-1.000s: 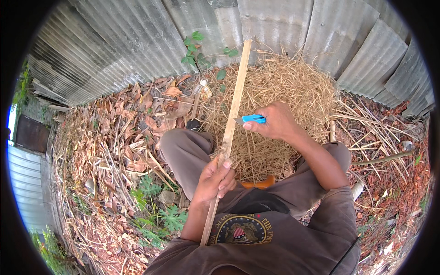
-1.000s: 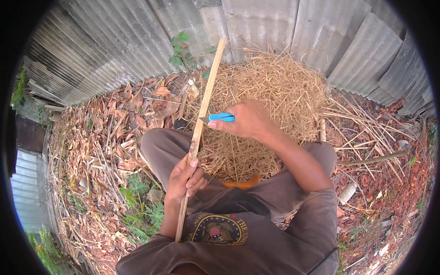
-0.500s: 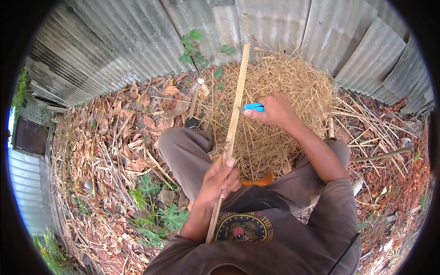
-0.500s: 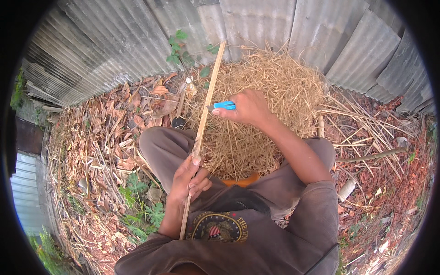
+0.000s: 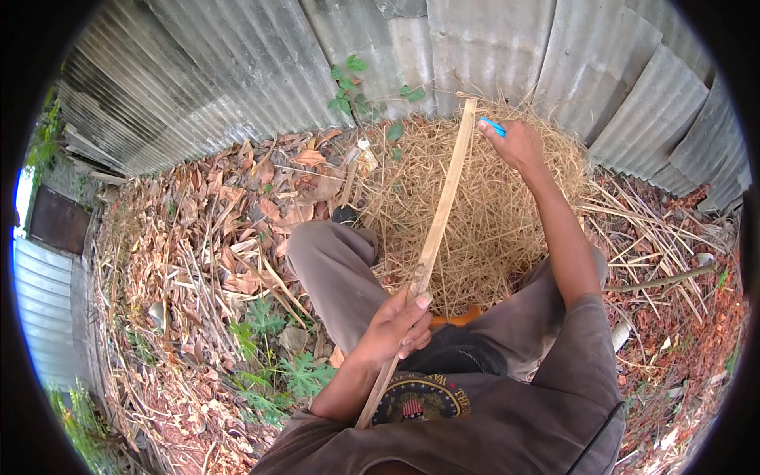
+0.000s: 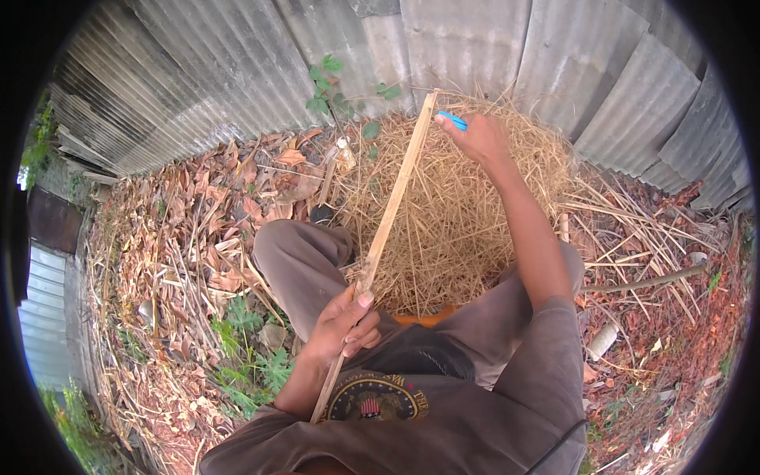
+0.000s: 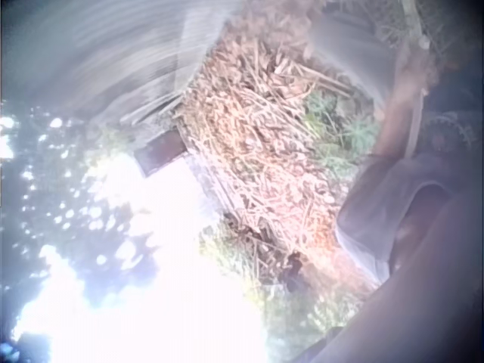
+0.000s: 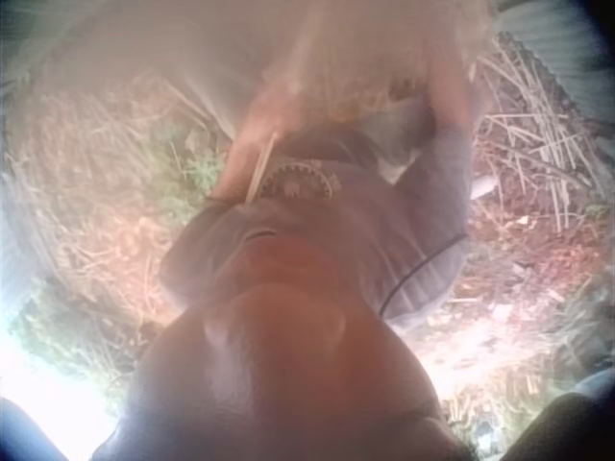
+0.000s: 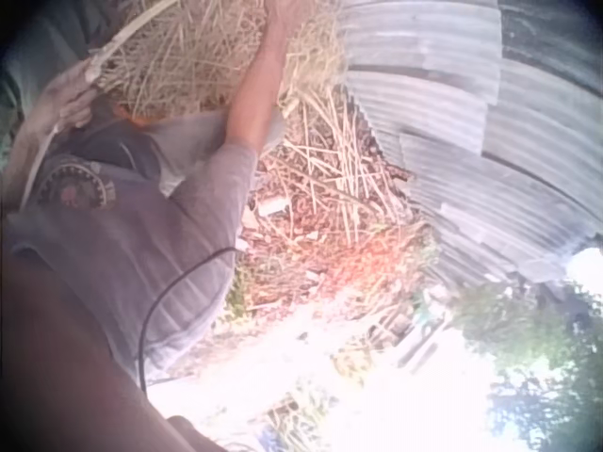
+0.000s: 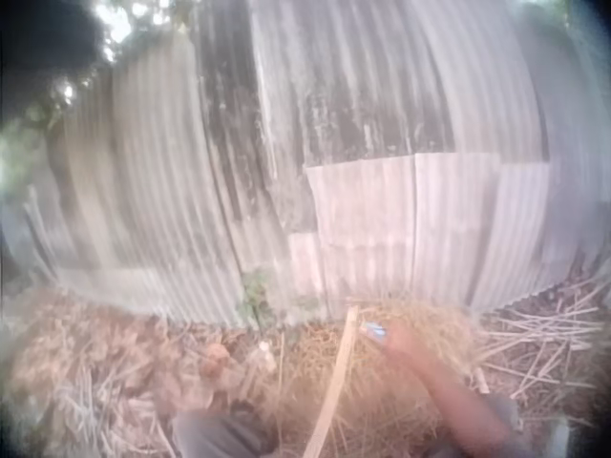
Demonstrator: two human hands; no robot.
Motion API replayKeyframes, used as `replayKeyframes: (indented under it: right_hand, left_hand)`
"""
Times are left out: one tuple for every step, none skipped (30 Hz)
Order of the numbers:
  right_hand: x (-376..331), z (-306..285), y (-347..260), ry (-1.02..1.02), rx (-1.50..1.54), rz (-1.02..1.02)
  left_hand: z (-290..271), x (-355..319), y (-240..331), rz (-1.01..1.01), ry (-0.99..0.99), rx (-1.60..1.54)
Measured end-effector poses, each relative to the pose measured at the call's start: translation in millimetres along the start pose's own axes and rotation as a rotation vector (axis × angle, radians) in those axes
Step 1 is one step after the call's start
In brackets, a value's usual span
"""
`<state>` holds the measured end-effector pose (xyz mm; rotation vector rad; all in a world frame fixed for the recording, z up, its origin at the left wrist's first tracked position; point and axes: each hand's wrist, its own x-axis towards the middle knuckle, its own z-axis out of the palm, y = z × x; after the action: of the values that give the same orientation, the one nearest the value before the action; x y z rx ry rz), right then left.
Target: The person sits on the ground and uses a blue utility knife to shave and smooth a long piece of bamboo. They hold the bamboo with their left hand and scrape along its length with the knife in their right hand, occasionally rotating the piece to work on different sides.
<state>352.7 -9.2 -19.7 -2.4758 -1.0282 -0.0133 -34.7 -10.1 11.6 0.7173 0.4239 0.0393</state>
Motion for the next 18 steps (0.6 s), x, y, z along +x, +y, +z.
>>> replayKeyframes:
  right_hand:
    - [18.8, -4.9, 21.6, 0.071, 0.005, 0.126]
    - [31.7, -7.1, 45.5, 0.136, 0.014, 0.248]
    - [33.0, -14.1, 56.7, 0.18, 0.094, 0.305]
    - [33.4, -23.4, 64.2, 0.229, 0.167, 0.371]
    - [36.0, -24.3, 65.1, 0.251, 0.214, 0.353]
    - [35.3, -24.4, 67.5, 0.261, 0.255, 0.337]
    - [32.5, -31.1, 64.0, 0.274, 0.285, 0.316]
    - [25.4, -26.8, 55.9, 0.206, 0.281, 0.247]
    - [7.4, -21.8, 30.2, 0.136, 0.274, 0.183]
    - [-10.3, -16.8, 7.5, 0.053, 0.267, 0.084]
    - [-30.7, -10.6, -14.2, -0.032, 0.263, -0.012]
    - [-52.6, -7.5, -32.4, -0.108, 0.267, -0.118]
    - [-72.2, -6.9, -48.2, -0.179, 0.274, -0.228]
    - [-88.3, -9.1, -61.6, -0.222, 0.284, -0.313]
    - [-100.7, -11.4, -70.9, -0.263, 0.295, -0.398]
    - [-109.4, -10.6, -75.5, -0.242, 0.264, -0.456]
    - [-116.2, -9.7, -79.0, -0.222, 0.233, -0.515]
    - [-118.8, -9.8, -78.8, -0.2, 0.198, -0.571]
  left_hand:
    - [0.2, -1.7, -0.5, -0.021, -0.018, 0.035]
    - [2.0, -8.7, -4.9, -0.044, -0.073, 0.129]
    - [4.9, -18.9, -10.9, -0.058, -0.118, 0.224]
    - [7.4, -23.3, -12.5, -0.079, -0.173, 0.32]
    - [8.8, -23.1, -10.5, -0.072, -0.15, 0.333]
    - [6.4, -21.7, -8.9, -0.033, -0.096, 0.246]
    - [-0.5, -14.5, -7.0, 0.011, -0.051, 0.152]
    - [-4.9, -8.4, -3.0, 0.052, -0.008, 0.059]
    - [-3.8, -5.6, 3.8, 0.081, 0.078, 0.082]
    - [-5.1, -3.7, 7.7, 0.109, 0.083, 0.075]
    - [-7.0, -3.0, 10.2, 0.134, 0.092, 0.069]
    - [-7.9, -0.5, 11.5, 0.163, 0.098, 0.068]
    - [-5.5, 1.6, 13.7, 0.165, 0.104, 0.068]
    - [-7.0, 3.8, 13.9, 0.168, 0.079, 0.053]
    - [-9.3, 5.3, 14.7, 0.17, 0.053, 0.039]
    - [-10.3, 6.2, 15.4, 0.172, 0.029, 0.025]
    - [-8.5, 6.2, 16.0, 0.164, 0.032, 0.015]
    - [-5.3, 6.4, 16.0, 0.155, 0.031, 0.005]
